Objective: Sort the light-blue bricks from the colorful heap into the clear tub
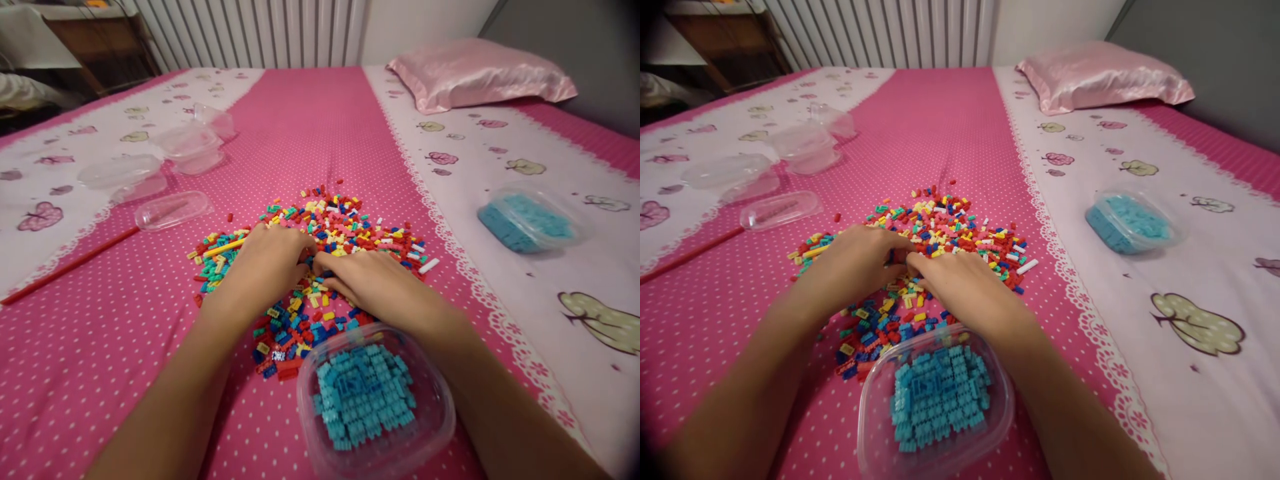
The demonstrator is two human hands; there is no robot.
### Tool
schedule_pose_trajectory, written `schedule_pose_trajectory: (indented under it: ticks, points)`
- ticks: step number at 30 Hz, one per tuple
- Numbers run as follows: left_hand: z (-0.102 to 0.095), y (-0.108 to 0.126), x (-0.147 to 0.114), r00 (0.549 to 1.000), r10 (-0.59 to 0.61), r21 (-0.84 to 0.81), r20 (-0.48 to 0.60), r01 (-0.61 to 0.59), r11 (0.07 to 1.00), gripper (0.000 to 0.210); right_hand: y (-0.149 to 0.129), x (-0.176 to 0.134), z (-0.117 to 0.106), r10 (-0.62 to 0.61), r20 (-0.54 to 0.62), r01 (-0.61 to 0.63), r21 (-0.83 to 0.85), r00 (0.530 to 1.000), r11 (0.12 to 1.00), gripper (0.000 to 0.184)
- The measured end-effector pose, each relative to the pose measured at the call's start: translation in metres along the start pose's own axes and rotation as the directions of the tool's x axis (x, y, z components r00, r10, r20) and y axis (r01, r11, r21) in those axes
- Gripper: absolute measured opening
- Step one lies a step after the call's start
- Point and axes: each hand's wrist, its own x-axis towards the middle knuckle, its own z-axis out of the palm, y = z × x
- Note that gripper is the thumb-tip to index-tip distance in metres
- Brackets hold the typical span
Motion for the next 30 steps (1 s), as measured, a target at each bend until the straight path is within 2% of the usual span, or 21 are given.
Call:
schedule_pose_trajectory:
  ticks: [4,6,8,10,11,12,14,16,17,19,20,22,24,26,30]
  points:
    - [-0.002,0.004,0.001,0.999,-0.034,0.015,0.017,0.034,0.999,0.018,0.003,0.002,0.001,0.027,-0.005,-0.027,0.06,1.0,0.998,0.016]
    - [-0.002,0.006,0.002,0.999,-0.038,0.008,-0.001,0.038,0.999,0.018,0.007,0.003,0.002,0.047,-0.037,-0.04,0.181,0.998,0.983,0.018]
    - [-0.001,0.006,0.003,0.999,-0.041,0.001,-0.023,0.041,0.999,0.022,0.011,0.004,0.003,0.08,-0.118,-0.038,0.323,0.99,0.946,0.018]
    - [0.0,0.004,0.003,0.998,-0.04,-0.025,-0.045,0.039,0.999,0.026,0.014,0.005,0.003,0.147,-0.203,-0.027,0.497,0.968,0.868,0.014]
    - [0.001,0.003,0.003,0.998,-0.037,-0.052,-0.048,0.035,0.998,0.028,0.014,0.005,0.003,0.195,-0.223,-0.015,0.62,0.955,0.784,0.011]
    - [0.0,0.001,0.003,0.998,-0.04,-0.089,-0.051,0.035,0.995,0.028,0.014,0.006,0.003,0.251,-0.214,-0.001,0.757,0.944,0.653,0.009]
    - [-0.002,-0.003,0.003,0.996,-0.054,-0.177,-0.065,0.042,0.983,0.029,0.014,0.007,0.001,0.35,-0.132,0.029,0.958,0.928,0.284,0.007]
    - [-0.005,-0.007,0.003,0.994,-0.071,-0.276,-0.085,0.045,0.96,0.029,0.015,0.007,-0.004,0.404,-0.026,0.059,0.996,0.915,-0.069,0.007]
    - [-0.006,-0.009,0.003,0.993,-0.075,-0.329,-0.094,0.04,0.943,0.029,0.016,0.007,-0.006,0.418,0.026,0.064,0.978,0.908,-0.199,0.008]
    - [-0.008,-0.013,0.004,0.993,-0.066,-0.434,-0.101,0.016,0.901,0.027,0.017,0.006,-0.012,0.423,0.139,0.044,0.918,0.895,-0.395,0.009]
    - [-0.008,-0.014,0.004,0.993,-0.06,-0.478,-0.103,0.004,0.878,0.026,0.018,0.006,-0.014,0.418,0.195,0.024,0.886,0.887,-0.464,0.009]
    - [-0.009,-0.013,0.005,0.99,-0.061,-0.536,-0.124,-0.015,0.844,0.025,0.018,0.005,-0.017,0.411,0.259,0.003,0.844,0.874,-0.537,0.011]
    - [-0.01,-0.009,0.006,0.984,-0.065,-0.561,-0.163,-0.039,0.827,0.024,0.017,0.005,-0.017,0.411,0.271,0.003,0.832,0.87,-0.555,0.013]
    - [-0.011,-0.001,0.006,0.97,-0.065,-0.586,-0.235,-0.088,0.806,0.023,0.013,0.005,-0.014,0.431,0.255,0.021,0.842,0.865,-0.539,0.016]
    - [-0.01,0.019,0.006,0.917,-0.044,-0.613,-0.397,-0.229,0.756,0.022,0.004,0.006,-0.005,0.49,0.168,0.072,0.899,0.855,-0.433,0.013]
